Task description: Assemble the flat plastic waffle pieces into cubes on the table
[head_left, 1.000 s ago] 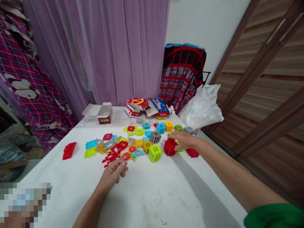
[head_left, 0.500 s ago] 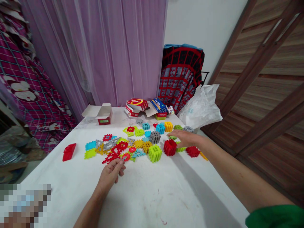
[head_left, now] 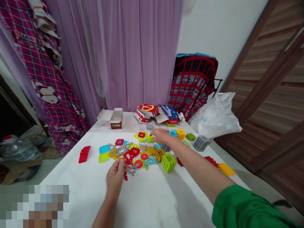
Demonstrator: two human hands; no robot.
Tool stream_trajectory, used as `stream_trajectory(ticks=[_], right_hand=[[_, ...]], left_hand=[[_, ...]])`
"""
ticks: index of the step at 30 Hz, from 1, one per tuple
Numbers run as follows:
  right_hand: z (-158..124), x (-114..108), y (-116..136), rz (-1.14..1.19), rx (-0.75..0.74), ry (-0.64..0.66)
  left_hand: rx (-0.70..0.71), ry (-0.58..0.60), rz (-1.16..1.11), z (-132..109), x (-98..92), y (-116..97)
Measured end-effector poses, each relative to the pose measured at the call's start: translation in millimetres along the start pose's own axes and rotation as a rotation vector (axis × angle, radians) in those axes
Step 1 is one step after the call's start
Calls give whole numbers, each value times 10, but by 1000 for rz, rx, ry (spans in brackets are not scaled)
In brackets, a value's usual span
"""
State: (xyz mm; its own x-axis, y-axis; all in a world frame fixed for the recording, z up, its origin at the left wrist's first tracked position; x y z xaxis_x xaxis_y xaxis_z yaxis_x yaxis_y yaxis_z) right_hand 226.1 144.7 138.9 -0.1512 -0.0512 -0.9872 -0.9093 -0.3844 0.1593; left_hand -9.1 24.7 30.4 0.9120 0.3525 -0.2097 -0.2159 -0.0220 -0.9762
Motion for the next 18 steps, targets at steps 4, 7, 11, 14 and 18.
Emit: stream_trajectory(ticks=[4,7,11,14,18], right_hand=[[529,250,115,3,74,11],[806,415,108,13,101,42],[1009,593,76,34,105,101],[1057,663,61,53,113,111],[1029,642,85,80,101,48]], left_hand=[[-21,-36,-67,-7,-27,-3],[-36,-55,-115,-1,-26,25],[-51,-58,-132,4,2,77],[-52,-55,-129,1,12,91],[-51,-60,-142,2,8,94]])
Point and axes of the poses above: each hand's wrist, its own z-axis towards the middle knuckle, its own x-axis out of the palm, y = z × x, the point moved 8 cm from there along z, towards the middle knuckle, and after that the axes turned 8 degrees about z, right-handed, at the moved point
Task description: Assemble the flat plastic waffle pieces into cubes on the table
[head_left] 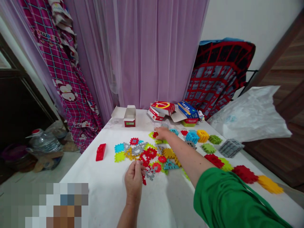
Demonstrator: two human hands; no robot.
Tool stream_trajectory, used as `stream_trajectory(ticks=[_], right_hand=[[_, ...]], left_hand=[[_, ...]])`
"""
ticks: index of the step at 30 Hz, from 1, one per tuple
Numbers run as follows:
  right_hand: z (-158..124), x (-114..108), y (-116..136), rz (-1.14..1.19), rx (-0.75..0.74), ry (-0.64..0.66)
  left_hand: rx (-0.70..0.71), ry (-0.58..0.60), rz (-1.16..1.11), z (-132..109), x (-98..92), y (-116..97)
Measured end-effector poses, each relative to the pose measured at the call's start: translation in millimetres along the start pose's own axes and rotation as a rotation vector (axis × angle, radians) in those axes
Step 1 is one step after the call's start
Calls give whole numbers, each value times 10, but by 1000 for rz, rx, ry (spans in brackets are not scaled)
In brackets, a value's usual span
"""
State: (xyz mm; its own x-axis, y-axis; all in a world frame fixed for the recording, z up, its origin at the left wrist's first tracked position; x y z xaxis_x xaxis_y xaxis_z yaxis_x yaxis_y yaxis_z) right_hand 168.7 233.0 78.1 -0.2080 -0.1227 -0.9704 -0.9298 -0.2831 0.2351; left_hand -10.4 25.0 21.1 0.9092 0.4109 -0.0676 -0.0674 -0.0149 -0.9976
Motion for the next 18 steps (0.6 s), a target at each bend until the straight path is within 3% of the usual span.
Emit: stream_trajectory(ticks=[5,9,13,18], right_hand=[[-263,-163,147,43,-60,-130],[-768,-255,455,155,-233,-252],[-1365,-187,764,236,-400,-328],[-1763,-49,895,258,-355,-347]], left_hand=[[-14,-10,-55,15,18,25],[-72,66,-84,4,100,16],[-103,205,-98,-43,182,-40],[-133,312,-56,-104,233,-29]])
Point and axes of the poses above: each hand's wrist, its own z-axis towards the middle knuckle, its own x-axis out of the palm, y = z × x, the point moved 8 cm from there along z, towards the middle knuckle, and after that the axes turned 8 degrees about z, right-handed, at the moved point
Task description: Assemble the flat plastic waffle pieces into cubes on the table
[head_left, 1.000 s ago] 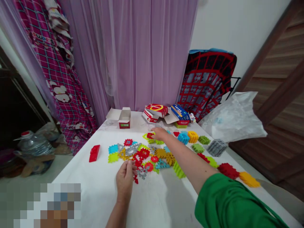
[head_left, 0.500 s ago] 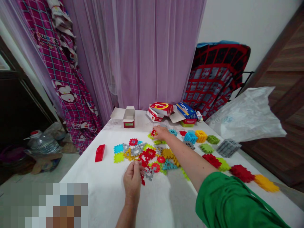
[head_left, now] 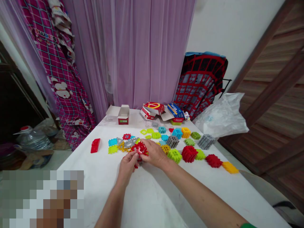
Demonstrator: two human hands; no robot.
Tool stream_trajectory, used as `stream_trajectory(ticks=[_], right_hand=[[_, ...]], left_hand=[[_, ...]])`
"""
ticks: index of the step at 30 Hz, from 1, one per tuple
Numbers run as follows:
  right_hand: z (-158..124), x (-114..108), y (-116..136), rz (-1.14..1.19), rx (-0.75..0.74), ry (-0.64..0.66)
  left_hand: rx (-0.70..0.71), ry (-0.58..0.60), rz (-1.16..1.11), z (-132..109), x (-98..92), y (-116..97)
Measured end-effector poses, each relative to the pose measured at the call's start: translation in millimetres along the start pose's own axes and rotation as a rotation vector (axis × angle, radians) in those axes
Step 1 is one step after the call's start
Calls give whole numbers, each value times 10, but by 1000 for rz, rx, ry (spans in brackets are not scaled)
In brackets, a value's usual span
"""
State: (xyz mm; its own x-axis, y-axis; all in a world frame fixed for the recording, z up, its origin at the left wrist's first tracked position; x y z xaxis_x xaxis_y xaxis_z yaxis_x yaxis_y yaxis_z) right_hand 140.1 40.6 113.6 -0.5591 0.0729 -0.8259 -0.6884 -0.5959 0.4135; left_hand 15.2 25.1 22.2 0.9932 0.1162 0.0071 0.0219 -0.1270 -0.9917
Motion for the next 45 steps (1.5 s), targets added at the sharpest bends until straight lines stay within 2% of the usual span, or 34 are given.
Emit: stream_trajectory(ticks=[2,5,7,9,13,17,19,23,29,33,36,41,45], right_hand=[[-73,6,13,-16,82,-22],[-212,40,-58,-53,308,-35],[-346,105,-116,-82,448,11],[-468,175,-151,-109,505,81],[-520,206,-204,-111,413,143],[-310,256,-194,-24,155,194],[-214,322,-229,-1,122,251],[-140,380,-283,-40,209,303],[-313,164,-212,-186,463,91],[-452,153,-213,-224,514,130],[-438,106,-244,-205,421,176],[-344,111,-149,-139,124,292],[-337,180,-98,-133,66,312]], left_hand=[[4,7,0,-3,15,1],[41,-35,-21,9,-10,-25],[64,-83,-21,24,-58,-37],[73,-136,-14,39,-127,-35],[66,-252,-44,72,-290,-7],[51,-362,-87,104,-432,41],[62,-404,-94,114,-487,54],[73,-435,-118,133,-530,71],[60,-411,-125,127,-489,60],[53,-414,-118,100,-491,53],[50,-420,-108,91,-501,51],[39,-411,-105,89,-491,43],[41,-409,-104,80,-488,23]])
Point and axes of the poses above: each hand's wrist, its own z-axis towards the middle knuckle, its own x-axis out of the palm, y = z × x, the point moved 8 cm from there along z, towards the middle knuckle, and after that the axes turned 8 degrees about z, right-handed, at the moved point
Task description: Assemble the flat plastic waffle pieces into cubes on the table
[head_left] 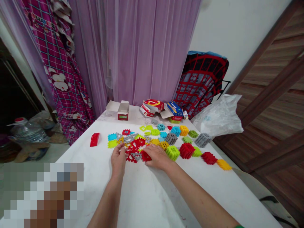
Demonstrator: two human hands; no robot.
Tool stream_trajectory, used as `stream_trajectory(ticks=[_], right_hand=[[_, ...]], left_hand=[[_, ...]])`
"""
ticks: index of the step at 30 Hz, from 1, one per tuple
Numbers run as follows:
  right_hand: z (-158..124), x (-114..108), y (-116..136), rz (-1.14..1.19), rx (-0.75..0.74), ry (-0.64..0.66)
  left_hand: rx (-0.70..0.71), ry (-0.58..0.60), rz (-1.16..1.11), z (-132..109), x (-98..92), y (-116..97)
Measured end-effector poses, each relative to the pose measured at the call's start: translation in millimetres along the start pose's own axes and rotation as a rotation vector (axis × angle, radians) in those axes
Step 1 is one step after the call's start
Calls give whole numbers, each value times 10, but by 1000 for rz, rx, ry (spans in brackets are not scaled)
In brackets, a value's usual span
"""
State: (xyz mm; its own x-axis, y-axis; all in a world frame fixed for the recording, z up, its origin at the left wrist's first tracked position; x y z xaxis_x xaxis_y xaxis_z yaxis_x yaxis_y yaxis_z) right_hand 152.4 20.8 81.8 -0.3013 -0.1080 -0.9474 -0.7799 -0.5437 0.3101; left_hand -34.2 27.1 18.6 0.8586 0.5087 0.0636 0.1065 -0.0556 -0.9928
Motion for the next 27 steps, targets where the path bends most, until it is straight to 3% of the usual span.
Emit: stream_trajectory(ticks=[8,11,14,17,21,24,27], right_hand=[[-7,20,-79,72,28,-62],[-119,-119,-48,92,18,-71],[-333,-411,-110,77,17,-89],[-583,-834,-424,42,64,-129],[-838,-1348,-1143,-37,249,-127],[-921,-1473,-1548,-52,343,-29],[-922,-1420,-1693,-42,338,48]], left_hand=[[3,-6,25,8,-6,1],[5,-6,24,7,-15,-2],[0,2,26,7,-18,2],[1,9,50,14,-11,11],[15,2,81,28,-6,10],[18,-6,115,36,-14,2],[14,10,118,40,-8,-1]])
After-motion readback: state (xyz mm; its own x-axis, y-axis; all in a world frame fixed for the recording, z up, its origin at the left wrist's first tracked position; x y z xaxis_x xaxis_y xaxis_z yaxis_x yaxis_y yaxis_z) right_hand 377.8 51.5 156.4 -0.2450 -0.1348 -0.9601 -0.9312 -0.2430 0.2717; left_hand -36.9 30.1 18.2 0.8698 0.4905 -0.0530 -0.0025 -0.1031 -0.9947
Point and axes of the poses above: each hand's wrist, its own z-axis towards the middle knuckle, its own x-axis out of the palm, y = z × x, the point moved 8 cm from there along z, towards the middle knuckle, and after that the axes turned 8 degrees about z, right-handed, at the moved point
